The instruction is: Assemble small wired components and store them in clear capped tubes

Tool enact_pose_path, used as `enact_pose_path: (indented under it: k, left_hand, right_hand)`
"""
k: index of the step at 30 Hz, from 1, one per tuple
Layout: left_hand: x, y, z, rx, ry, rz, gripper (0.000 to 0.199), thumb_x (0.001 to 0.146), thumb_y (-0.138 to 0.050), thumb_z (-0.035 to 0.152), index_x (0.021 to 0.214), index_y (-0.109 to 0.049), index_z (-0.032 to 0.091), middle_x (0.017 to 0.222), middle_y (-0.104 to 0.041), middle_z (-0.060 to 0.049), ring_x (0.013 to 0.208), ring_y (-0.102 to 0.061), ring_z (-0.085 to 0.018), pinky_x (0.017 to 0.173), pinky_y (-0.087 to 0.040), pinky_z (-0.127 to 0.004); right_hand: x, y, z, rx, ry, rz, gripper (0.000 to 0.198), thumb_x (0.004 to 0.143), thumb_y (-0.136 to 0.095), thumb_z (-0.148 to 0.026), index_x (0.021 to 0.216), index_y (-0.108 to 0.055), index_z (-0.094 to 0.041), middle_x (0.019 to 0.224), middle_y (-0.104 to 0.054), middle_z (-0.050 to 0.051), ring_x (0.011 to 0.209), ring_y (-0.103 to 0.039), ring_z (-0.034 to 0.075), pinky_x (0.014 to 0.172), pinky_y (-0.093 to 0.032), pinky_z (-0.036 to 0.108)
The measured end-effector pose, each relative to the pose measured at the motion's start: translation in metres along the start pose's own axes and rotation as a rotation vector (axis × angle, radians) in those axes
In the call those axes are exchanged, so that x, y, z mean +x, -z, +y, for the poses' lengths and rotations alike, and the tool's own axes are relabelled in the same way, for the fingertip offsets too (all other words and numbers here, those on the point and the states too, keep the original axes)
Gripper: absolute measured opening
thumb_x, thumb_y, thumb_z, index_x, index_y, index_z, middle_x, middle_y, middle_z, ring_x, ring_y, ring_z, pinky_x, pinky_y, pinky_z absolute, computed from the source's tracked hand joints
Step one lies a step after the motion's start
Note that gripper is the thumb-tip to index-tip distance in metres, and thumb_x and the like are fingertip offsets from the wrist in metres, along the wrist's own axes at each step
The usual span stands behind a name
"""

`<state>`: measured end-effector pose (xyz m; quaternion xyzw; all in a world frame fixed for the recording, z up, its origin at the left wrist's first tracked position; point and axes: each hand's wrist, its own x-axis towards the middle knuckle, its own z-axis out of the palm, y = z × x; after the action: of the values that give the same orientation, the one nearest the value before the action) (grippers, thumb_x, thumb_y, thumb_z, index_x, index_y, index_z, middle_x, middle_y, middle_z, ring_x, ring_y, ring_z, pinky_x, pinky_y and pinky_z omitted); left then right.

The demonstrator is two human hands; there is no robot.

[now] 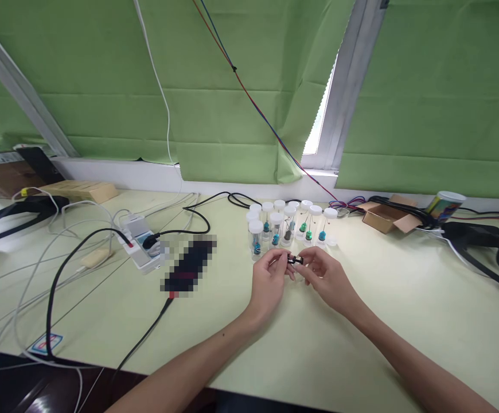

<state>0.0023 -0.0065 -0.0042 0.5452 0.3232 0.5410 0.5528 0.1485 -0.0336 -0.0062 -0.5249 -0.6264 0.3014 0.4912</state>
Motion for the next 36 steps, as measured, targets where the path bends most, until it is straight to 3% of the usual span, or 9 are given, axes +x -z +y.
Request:
enact_pose_path:
  k: [8, 15, 18, 21, 25, 30, 36]
  left_hand:
    - [0.0005, 0.0001, 0.0002, -0.033, 0.006, -0.015, 0.018, 0.085, -0.058, 0.033, 0.086, -0.062, 0.015, 0.08, -0.062, -0.004, 0.06, -0.057, -0.011, 0.061, -0.049, -0.027]
    - [0.0002, -0.0014, 0.0002, -0.051, 0.016, -0.045, 0.02, 0.084, -0.059, 0.034, 0.084, -0.062, 0.015, 0.079, -0.062, -0.004, 0.059, -0.057, -0.012, 0.059, -0.049, -0.027]
    - [0.0001, -0.0015, 0.0003, -0.049, 0.011, -0.031, 0.021, 0.083, -0.059, 0.036, 0.085, -0.063, 0.016, 0.079, -0.062, -0.004, 0.059, -0.057, -0.012, 0.06, -0.049, -0.027]
    - [0.0005, -0.0004, 0.0009, -0.033, 0.007, 0.001, 0.021, 0.083, -0.06, 0.037, 0.085, -0.063, 0.016, 0.078, -0.063, -0.003, 0.058, -0.057, -0.012, 0.061, -0.048, -0.027]
    - [0.0009, 0.0017, 0.0013, -0.025, -0.005, 0.016, 0.02, 0.085, -0.058, 0.036, 0.087, -0.063, 0.016, 0.075, -0.061, -0.002, 0.058, -0.056, -0.011, 0.063, -0.048, -0.027]
    - [0.001, 0.0023, 0.0001, -0.044, 0.004, -0.015, 0.021, 0.085, -0.058, 0.036, 0.086, -0.063, 0.016, 0.078, -0.061, -0.003, 0.059, -0.056, -0.011, 0.062, -0.048, -0.027]
    - [0.0007, 0.0011, -0.0001, -0.058, 0.01, -0.048, 0.021, 0.084, -0.059, 0.036, 0.086, -0.063, 0.015, 0.082, -0.062, -0.005, 0.06, -0.057, -0.012, 0.061, -0.049, -0.027]
  right_hand:
    - [-0.0017, 0.0015, -0.0019, 0.005, -0.007, -0.033, 0.026, 0.088, -0.053, -0.045, 0.083, -0.056, -0.02, 0.066, -0.058, 0.0, 0.054, -0.054, 0.013, 0.054, -0.046, 0.025]
    - [-0.0009, 0.0006, -0.0009, -0.119, -0.027, -0.027, 0.051, 0.095, -0.035, -0.05, 0.056, -0.049, -0.02, 0.047, -0.051, -0.001, 0.047, -0.048, 0.013, 0.051, -0.039, 0.026]
    - [-0.0007, 0.0004, -0.0028, -0.077, -0.033, -0.014, 0.046, 0.094, -0.038, -0.049, 0.063, -0.052, -0.02, 0.053, -0.055, 0.0, 0.047, -0.049, 0.012, 0.051, -0.041, 0.026]
    - [-0.0008, 0.001, -0.0047, 0.007, -0.027, 0.003, 0.029, 0.09, -0.049, -0.047, 0.086, -0.057, -0.02, 0.072, -0.062, 0.002, 0.052, -0.054, 0.013, 0.049, -0.044, 0.025]
    - [-0.0014, 0.0013, -0.004, 0.036, -0.003, -0.003, 0.027, 0.085, -0.059, -0.042, 0.102, -0.055, -0.021, 0.085, -0.063, 0.003, 0.056, -0.056, 0.012, 0.051, -0.048, 0.025]
    - [-0.0025, 0.0005, -0.0035, 0.008, 0.004, -0.026, 0.023, 0.088, -0.054, -0.043, 0.09, -0.056, -0.02, 0.071, -0.06, 0.001, 0.055, -0.056, 0.013, 0.052, -0.046, 0.026]
    - [-0.0021, 0.0002, -0.004, -0.073, -0.017, -0.029, 0.047, 0.094, -0.037, -0.051, 0.062, -0.051, -0.02, 0.053, -0.054, 0.0, 0.048, -0.049, 0.013, 0.051, -0.041, 0.026]
